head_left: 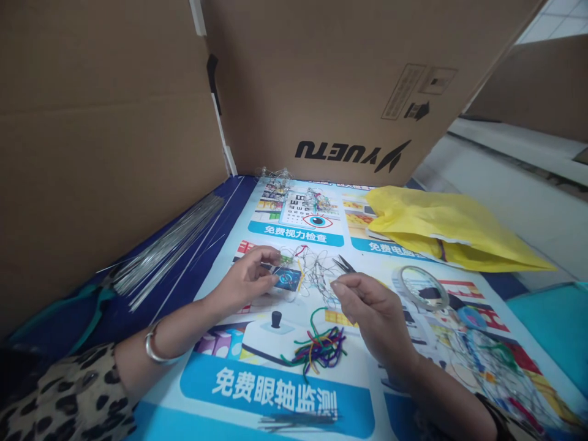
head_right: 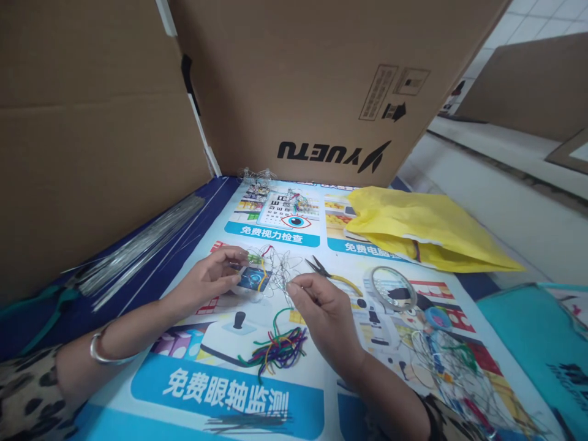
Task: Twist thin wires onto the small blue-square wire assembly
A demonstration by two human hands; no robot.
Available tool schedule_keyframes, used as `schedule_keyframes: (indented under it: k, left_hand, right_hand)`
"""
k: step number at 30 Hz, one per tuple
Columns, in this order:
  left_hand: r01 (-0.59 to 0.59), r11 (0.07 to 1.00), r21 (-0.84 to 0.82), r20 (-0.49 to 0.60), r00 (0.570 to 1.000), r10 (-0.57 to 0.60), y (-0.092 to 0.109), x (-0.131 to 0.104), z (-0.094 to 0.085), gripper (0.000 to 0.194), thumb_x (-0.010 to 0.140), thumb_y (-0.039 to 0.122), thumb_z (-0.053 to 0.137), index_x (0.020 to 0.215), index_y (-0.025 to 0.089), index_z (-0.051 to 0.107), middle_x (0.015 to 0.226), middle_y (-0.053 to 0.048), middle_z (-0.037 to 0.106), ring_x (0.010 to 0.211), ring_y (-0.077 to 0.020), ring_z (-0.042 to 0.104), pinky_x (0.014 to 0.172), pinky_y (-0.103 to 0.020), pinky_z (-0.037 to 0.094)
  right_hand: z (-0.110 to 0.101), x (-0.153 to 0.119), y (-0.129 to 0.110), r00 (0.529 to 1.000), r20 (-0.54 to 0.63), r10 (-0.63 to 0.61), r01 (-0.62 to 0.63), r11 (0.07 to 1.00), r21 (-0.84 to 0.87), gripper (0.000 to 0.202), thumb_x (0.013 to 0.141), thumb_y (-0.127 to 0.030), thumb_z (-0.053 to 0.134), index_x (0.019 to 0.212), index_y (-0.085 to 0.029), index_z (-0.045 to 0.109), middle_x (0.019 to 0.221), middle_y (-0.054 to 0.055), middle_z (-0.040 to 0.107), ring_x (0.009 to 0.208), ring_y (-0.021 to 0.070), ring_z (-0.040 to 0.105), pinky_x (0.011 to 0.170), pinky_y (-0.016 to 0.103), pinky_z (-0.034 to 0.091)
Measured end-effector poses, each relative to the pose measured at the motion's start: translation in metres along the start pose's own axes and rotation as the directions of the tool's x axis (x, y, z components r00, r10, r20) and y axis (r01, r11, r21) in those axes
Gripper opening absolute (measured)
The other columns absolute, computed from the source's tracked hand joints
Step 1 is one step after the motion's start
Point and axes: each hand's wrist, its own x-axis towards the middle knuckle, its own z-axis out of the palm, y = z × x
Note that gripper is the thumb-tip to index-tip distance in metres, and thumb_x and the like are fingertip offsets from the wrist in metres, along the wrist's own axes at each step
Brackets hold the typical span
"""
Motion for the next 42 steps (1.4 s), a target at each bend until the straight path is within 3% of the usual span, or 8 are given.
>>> schedule_keyframes:
  k: [6,12,29,42]
  left_hand:
    - [-0.007,0.999,0.043,-0.110,0.994,0.011,-0.001,0.004,0.001,0.032,0.072,0.024,0.062,0.103,0.017,0.053,0.112,-0.009,0.047,0.097,-0.0202,0.052,0.080,-0.034,0.047]
    - [0.008,0.995,0.098,-0.166,0.986,0.008,0.000,0.007,0.002,0.030,0.071,0.021,0.061,0.100,0.017,0.054,0.110,-0.009,0.052,0.097,-0.0207,0.053,0.078,-0.034,0.048]
    - [0.017,0.974,0.225,-0.218,0.975,0.034,-0.002,0.005,0.002,0.025,0.072,0.024,0.062,0.096,0.017,0.055,0.107,-0.009,0.054,0.093,-0.0181,0.055,0.070,-0.028,0.049]
    - [-0.081,0.932,0.353,-0.194,0.968,0.158,-0.001,0.003,0.004,0.015,0.076,0.019,0.058,0.091,0.017,0.056,0.101,-0.007,0.053,0.092,-0.0172,0.053,0.068,-0.026,0.047]
  right_hand:
    - [-0.003,0.016,0.003,0.989,-0.081,-0.127,0.114,0.983,-0.143,0.019,0.082,-0.034,0.055,0.074,-0.018,0.060,0.057,-0.003,0.049,0.051,0.0099,0.041,0.049,0.023,0.036]
    - [-0.001,0.022,0.008,0.987,-0.091,-0.133,0.117,0.979,-0.164,0.018,0.082,-0.034,0.054,0.074,-0.019,0.061,0.058,-0.002,0.053,0.053,0.0115,0.046,0.051,0.023,0.039]
    - [0.008,0.017,0.022,0.995,-0.011,-0.098,0.096,0.989,-0.110,0.021,0.081,-0.037,0.055,0.074,-0.018,0.061,0.054,-0.003,0.050,0.048,0.0097,0.042,0.046,0.022,0.034]
    - [0.008,0.016,0.026,0.999,0.031,-0.041,0.044,0.995,-0.088,0.021,0.081,-0.038,0.054,0.077,-0.018,0.060,0.053,-0.005,0.041,0.048,0.0096,0.035,0.046,0.022,0.031]
